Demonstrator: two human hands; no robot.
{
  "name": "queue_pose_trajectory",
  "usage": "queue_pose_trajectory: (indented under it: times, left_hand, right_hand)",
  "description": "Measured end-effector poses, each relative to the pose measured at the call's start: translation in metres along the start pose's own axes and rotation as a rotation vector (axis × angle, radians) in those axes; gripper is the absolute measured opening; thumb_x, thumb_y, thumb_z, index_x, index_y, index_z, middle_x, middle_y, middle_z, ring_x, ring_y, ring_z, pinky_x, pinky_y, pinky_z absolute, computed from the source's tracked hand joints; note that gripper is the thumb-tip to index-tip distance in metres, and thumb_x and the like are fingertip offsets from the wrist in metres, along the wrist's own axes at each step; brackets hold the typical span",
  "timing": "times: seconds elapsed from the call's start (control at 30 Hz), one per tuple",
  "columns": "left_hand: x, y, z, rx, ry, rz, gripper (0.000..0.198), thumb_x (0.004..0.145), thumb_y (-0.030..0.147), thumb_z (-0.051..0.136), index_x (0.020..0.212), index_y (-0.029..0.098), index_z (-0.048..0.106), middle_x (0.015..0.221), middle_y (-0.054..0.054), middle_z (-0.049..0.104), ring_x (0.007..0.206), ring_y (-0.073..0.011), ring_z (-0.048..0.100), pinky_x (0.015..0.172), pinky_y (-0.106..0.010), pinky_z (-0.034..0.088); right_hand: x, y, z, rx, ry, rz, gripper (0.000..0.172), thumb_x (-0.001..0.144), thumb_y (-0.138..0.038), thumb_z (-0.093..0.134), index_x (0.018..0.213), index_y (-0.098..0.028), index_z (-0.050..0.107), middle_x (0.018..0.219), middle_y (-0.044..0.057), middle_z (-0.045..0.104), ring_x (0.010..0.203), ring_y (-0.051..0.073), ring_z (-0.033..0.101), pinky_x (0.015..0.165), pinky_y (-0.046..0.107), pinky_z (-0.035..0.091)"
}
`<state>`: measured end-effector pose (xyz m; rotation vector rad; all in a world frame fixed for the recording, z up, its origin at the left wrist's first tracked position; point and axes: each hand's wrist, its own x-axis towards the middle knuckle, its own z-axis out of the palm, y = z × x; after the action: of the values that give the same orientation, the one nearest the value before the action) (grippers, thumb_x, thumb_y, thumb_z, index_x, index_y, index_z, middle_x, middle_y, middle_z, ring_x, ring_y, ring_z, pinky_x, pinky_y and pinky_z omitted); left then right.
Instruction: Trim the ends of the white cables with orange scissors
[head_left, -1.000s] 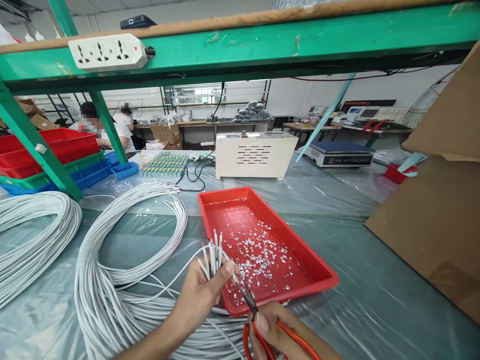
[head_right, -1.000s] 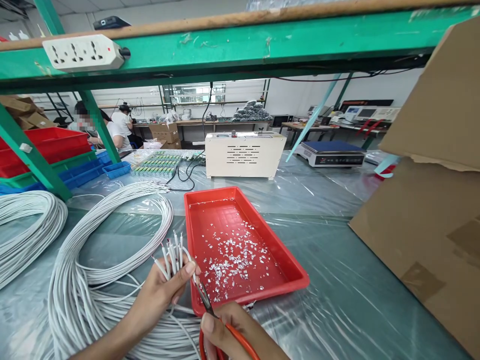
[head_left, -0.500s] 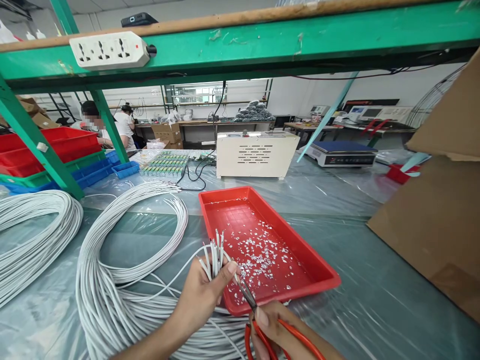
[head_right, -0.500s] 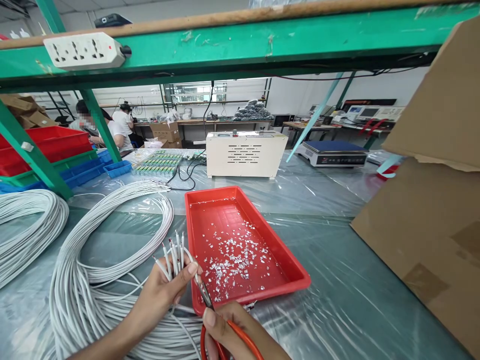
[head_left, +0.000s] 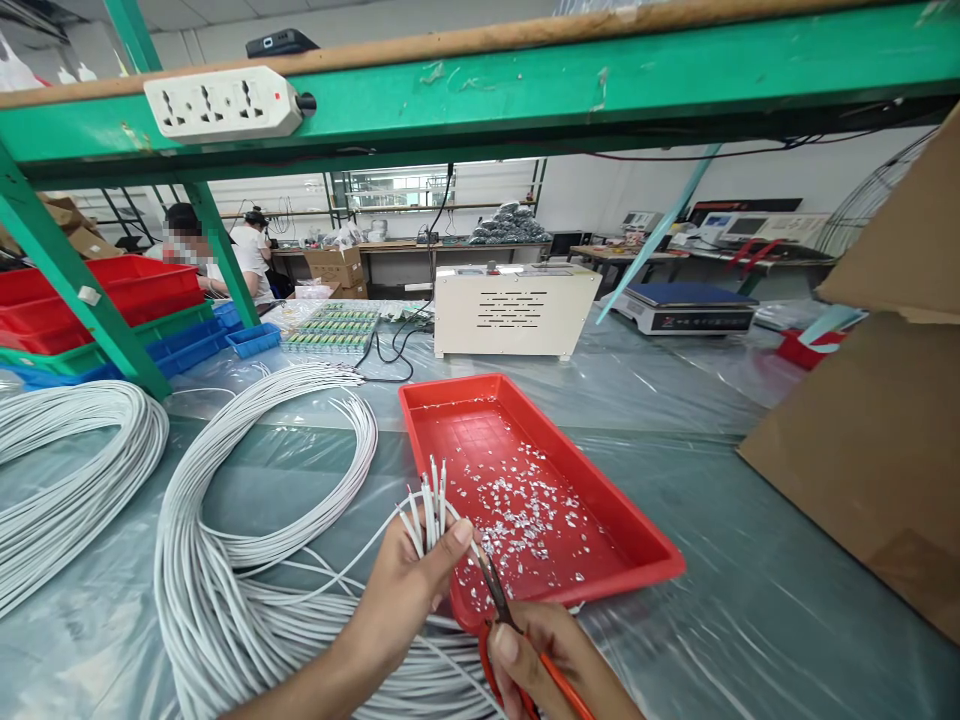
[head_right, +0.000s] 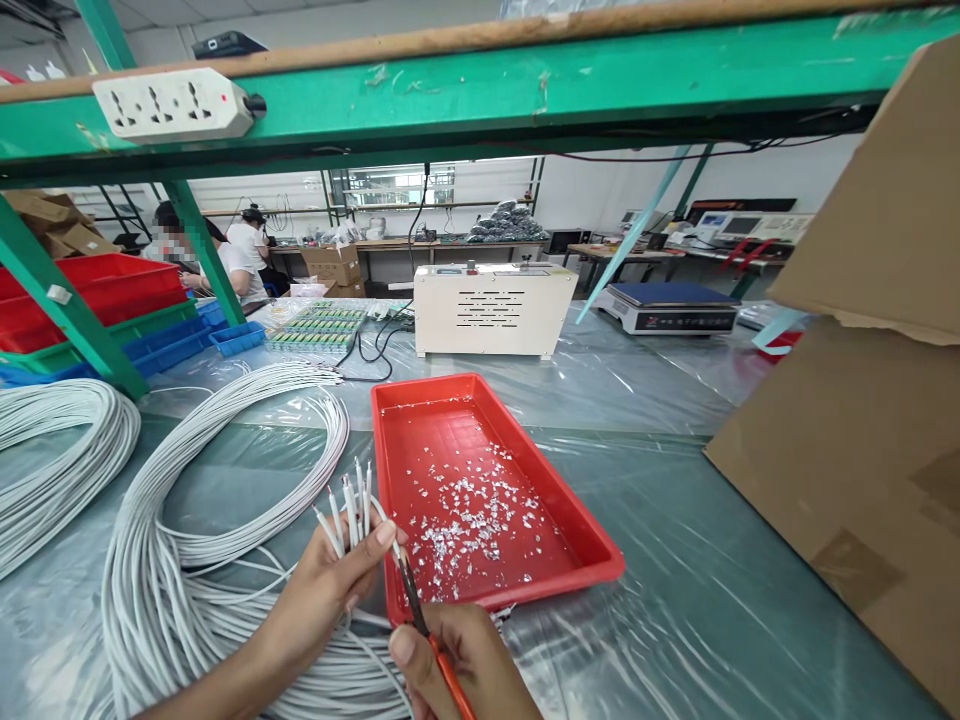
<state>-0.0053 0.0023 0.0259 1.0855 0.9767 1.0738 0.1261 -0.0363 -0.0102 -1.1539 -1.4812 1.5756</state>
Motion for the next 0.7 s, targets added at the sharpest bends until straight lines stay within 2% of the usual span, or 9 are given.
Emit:
queue_pose_trajectory:
  times: [0.17,0.3,0.4,0.5,0.6,0.7]
  left_hand:
    - [0.001,-0.005,-0.003,-0.08,-0.021,-0.053,0.027,0.078,0.034,0.056,0.061,0.015,0.047,0.037,0.012,0.025,0.036,-0.0039,0.014,0.039,-0.02,0.013]
    - [0.001,-0.01,-0.003,-0.072,-0.025,-0.07,0.028,0.078,0.037,0.055,0.061,0.015,0.049,0.037,0.011,0.028,0.036,-0.004,0.017,0.039,-0.02,0.014]
    - [-0.001,-0.009,-0.001,0.011,-0.012,-0.012,0.031,0.076,0.04,0.056,0.06,0.014,0.05,0.039,0.01,0.03,0.035,-0.004,0.021,0.038,-0.019,0.015]
    - [-0.003,-0.005,0.003,0.111,0.049,0.031,0.032,0.071,0.042,0.061,0.057,0.015,0.05,0.041,0.009,0.035,0.036,-0.0045,0.026,0.037,-0.019,0.019]
    - [-0.005,-0.001,0.006,0.137,0.102,0.013,0.032,0.064,0.044,0.065,0.058,0.015,0.052,0.042,0.008,0.039,0.036,-0.0052,0.028,0.037,-0.019,0.02]
    - [-0.006,-0.002,0.007,0.163,0.099,-0.006,0.032,0.062,0.045,0.066,0.057,0.016,0.055,0.04,0.008,0.038,0.036,-0.0059,0.028,0.037,-0.02,0.02]
  right_hand:
    - [0.007,0.011,-0.001,-0.297,0.124,-0.253,0.05,0.072,-0.063,0.042,0.051,-0.019,0.033,0.046,-0.006,0.028,0.043,0.007,0.026,0.041,0.021,0.017]
    - [0.001,0.009,-0.007,-0.421,0.287,-0.472,0.043,0.073,-0.057,0.047,0.055,-0.018,0.044,0.049,-0.004,0.04,0.044,0.009,0.036,0.043,0.021,0.025]
    - [-0.005,-0.002,-0.015,-0.518,0.458,-0.614,0.028,0.076,-0.038,0.053,0.057,-0.018,0.048,0.05,-0.003,0.045,0.045,0.01,0.042,0.046,0.021,0.032]
    - [-0.004,-0.012,-0.023,-0.572,0.531,-0.61,0.012,0.076,-0.021,0.054,0.064,-0.017,0.054,0.055,0.0,0.053,0.048,0.011,0.049,0.049,0.021,0.039]
    - [0.0,-0.017,-0.026,-0.524,0.45,-0.544,0.007,0.074,-0.017,0.054,0.07,-0.015,0.06,0.059,0.001,0.059,0.051,0.012,0.054,0.05,0.021,0.043]
    - [0.003,-0.016,-0.026,-0.47,0.389,-0.469,0.009,0.073,-0.017,0.053,0.07,-0.015,0.062,0.059,0.001,0.059,0.051,0.013,0.053,0.049,0.021,0.043]
